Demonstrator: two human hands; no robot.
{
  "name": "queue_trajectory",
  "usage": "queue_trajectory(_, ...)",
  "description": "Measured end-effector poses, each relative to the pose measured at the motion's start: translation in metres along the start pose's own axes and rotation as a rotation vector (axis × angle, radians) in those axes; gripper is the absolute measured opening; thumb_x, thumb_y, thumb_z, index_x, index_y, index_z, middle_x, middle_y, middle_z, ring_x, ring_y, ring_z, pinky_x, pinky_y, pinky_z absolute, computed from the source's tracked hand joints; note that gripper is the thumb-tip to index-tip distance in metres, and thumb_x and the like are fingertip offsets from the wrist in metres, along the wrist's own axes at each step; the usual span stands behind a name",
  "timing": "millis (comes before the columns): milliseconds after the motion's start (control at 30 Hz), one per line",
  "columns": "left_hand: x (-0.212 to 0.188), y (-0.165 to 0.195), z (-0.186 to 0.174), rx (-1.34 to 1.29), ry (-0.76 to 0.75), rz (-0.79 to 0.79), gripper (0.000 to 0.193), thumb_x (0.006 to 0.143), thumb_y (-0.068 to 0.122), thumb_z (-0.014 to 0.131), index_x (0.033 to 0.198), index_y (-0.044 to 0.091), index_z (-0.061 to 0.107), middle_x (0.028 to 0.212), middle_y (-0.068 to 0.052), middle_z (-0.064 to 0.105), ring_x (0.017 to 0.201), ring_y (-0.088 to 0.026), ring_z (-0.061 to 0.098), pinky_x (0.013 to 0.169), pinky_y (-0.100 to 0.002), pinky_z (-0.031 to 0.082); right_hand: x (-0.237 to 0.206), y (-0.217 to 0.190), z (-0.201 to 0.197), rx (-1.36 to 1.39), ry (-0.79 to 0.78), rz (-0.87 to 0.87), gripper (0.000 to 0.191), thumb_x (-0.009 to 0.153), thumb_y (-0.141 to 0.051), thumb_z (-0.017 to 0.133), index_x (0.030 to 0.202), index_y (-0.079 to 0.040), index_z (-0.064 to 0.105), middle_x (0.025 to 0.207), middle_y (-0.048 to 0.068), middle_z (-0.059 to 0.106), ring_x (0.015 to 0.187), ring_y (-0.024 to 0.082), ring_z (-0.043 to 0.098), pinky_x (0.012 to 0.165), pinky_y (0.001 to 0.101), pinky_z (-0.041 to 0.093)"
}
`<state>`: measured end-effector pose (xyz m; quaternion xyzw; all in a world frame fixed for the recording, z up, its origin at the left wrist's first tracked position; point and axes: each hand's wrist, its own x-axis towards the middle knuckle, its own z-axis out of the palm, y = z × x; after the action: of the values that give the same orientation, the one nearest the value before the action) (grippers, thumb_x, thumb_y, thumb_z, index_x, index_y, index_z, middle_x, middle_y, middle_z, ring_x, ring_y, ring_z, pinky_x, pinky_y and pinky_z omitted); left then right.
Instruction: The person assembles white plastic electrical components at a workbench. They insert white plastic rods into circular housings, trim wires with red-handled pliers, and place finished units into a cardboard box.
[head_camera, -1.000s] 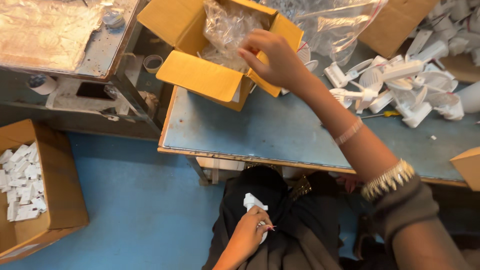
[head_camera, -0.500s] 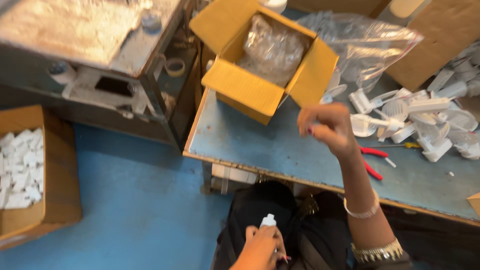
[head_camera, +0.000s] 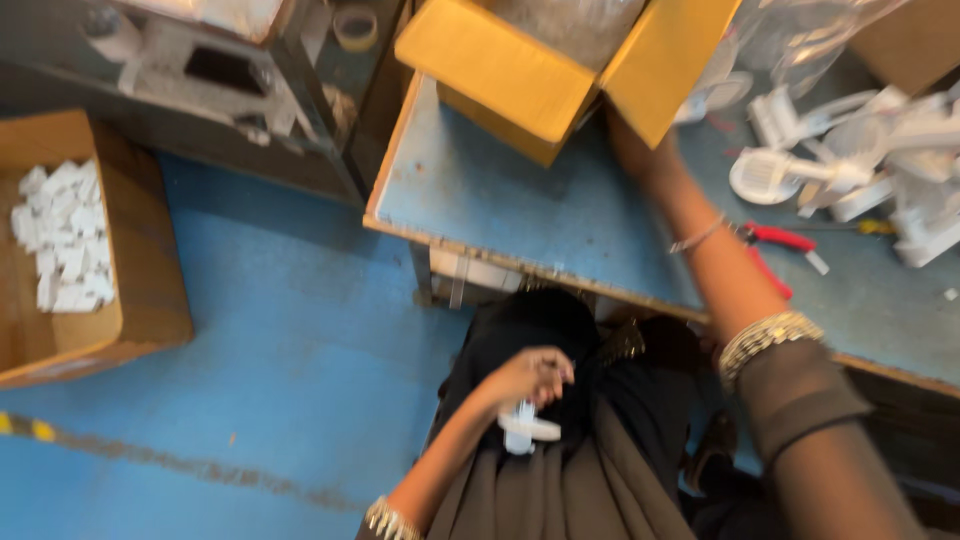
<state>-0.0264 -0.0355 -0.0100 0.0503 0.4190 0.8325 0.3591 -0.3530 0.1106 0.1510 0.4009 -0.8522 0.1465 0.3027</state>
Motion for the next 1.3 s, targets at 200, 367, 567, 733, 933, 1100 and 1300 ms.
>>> queue_trajectory(200, 0.019, -0.035, -0.027, -0.094, 0.088, -0.126, 0.013, 0.101, 0.003, 0.053, 0.107, 0.001, 0.065, 0.076, -0.001, 0.059, 0.057, -0.003, 0.047, 0.047, -0.019, 0.038, -0.043, -0.048, -0.072, -0.179, -0.070, -0.091, 0.012, 0.104, -0.002, 0.060, 0.115, 0.003, 0.060, 0.103, 0.021, 0.064, 0.093, 0.040, 0.062, 0.087, 0.0518, 0.049)
queue_trajectory(367, 0.012, -0.014, 0.004, 0.029, 0.171, -0.100, 0.017, 0.099, 0.003, 0.055, 0.108, -0.005, 0.068, 0.079, -0.002, 0.061, 0.062, -0.004, 0.050, 0.053, -0.021, 0.041, -0.142, -0.147, -0.161, 0.970, -0.047, 0.975, 0.016, 0.114, -0.017, 0.043, 0.124, -0.005, 0.040, 0.100, 0.016, 0.069, 0.076, 0.019, 0.070, 0.056, 0.0283, 0.050)
queue_trajectory(567, 0.001, -0.008, 0.038, 0.302, 0.251, -0.022, 0.019, 0.099, 0.008, 0.057, 0.102, -0.004, 0.072, 0.076, -0.001, 0.066, 0.062, -0.004, 0.055, 0.056, -0.020, 0.045, -0.258, -0.217, -0.139, 1.248, -0.051, 1.255, 0.032, 0.098, -0.003, 0.060, 0.128, 0.003, 0.049, 0.100, 0.015, 0.071, 0.080, 0.020, 0.072, 0.071, 0.0301, 0.061)
queue_trajectory(733, -0.006, 0.002, 0.054, 0.463, 0.259, -0.050, 0.019, 0.098, 0.011, 0.061, 0.099, -0.002, 0.073, 0.071, -0.002, 0.065, 0.059, -0.005, 0.057, 0.054, -0.022, 0.045, -0.310, -0.225, -0.108, 1.282, -0.118, 1.308, 0.027, 0.100, -0.006, 0.062, 0.122, 0.008, 0.068, 0.094, 0.011, 0.073, 0.078, 0.014, 0.068, 0.071, 0.0276, 0.057)
queue_trajectory(933, -0.007, 0.003, 0.061, 0.450, 0.292, -0.031, 0.016, 0.096, 0.008, 0.061, 0.098, -0.003, 0.073, 0.073, -0.003, 0.068, 0.059, -0.004, 0.057, 0.055, -0.022, 0.048, -0.319, -0.213, -0.105, 1.427, -0.164, 1.254, 0.022, 0.100, -0.007, 0.061, 0.115, 0.008, 0.069, 0.093, 0.011, 0.075, 0.078, 0.013, 0.070, 0.073, 0.0267, 0.058)
queue_trajectory(1100, -0.005, -0.001, 0.063, 0.552, 0.372, 0.005, 0.015, 0.094, 0.010, 0.065, 0.095, -0.001, 0.074, 0.068, -0.004, 0.068, 0.055, -0.005, 0.057, 0.050, -0.023, 0.044, -0.309, -0.224, -0.109, 1.263, -0.136, 1.264, 0.020, 0.097, -0.004, 0.066, 0.112, 0.009, 0.070, 0.093, 0.011, 0.074, 0.077, 0.012, 0.069, 0.072, 0.0262, 0.057)
queue_trajectory(1300, 0.001, 0.000, 0.063, 0.546, 0.358, 0.043, 0.016, 0.095, 0.013, 0.065, 0.094, 0.001, 0.075, 0.066, -0.002, 0.068, 0.054, -0.006, 0.059, 0.051, -0.023, 0.048, -0.295, -0.222, -0.118, 1.273, -0.105, 1.212, 0.018, 0.101, -0.003, 0.063, 0.112, 0.010, 0.070, 0.097, 0.012, 0.074, 0.080, 0.013, 0.069, 0.075, 0.0259, 0.057)
